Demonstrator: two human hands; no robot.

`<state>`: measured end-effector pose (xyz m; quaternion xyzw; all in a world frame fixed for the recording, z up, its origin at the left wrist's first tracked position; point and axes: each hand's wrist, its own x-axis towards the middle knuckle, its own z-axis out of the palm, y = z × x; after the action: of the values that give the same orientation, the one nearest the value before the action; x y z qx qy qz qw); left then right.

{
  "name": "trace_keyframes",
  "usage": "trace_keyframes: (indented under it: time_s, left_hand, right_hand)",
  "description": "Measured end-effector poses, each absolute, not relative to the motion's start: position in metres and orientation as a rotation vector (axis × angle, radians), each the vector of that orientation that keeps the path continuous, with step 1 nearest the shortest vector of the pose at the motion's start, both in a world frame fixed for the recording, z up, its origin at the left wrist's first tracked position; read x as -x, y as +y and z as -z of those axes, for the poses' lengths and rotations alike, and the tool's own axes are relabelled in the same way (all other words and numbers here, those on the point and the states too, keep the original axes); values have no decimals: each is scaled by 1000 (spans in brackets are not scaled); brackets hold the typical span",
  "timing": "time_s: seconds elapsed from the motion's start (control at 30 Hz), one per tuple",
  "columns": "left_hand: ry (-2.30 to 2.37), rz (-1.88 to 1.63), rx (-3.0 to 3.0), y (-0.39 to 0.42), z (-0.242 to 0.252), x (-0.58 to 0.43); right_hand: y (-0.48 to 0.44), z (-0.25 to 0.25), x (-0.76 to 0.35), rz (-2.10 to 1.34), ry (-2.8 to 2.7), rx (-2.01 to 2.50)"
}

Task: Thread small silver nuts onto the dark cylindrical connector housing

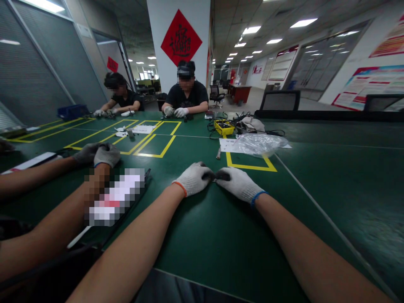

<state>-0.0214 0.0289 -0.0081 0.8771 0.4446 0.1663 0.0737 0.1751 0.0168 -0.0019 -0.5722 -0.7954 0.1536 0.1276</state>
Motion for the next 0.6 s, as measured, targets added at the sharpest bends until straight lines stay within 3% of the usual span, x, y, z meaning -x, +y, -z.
trace_keyframes:
  time_s: [0.6]
  left_hand:
    - [1382,-486,-2598,26,3,19]
  right_hand:
    - [18,7,-177,-463,-2297,1628]
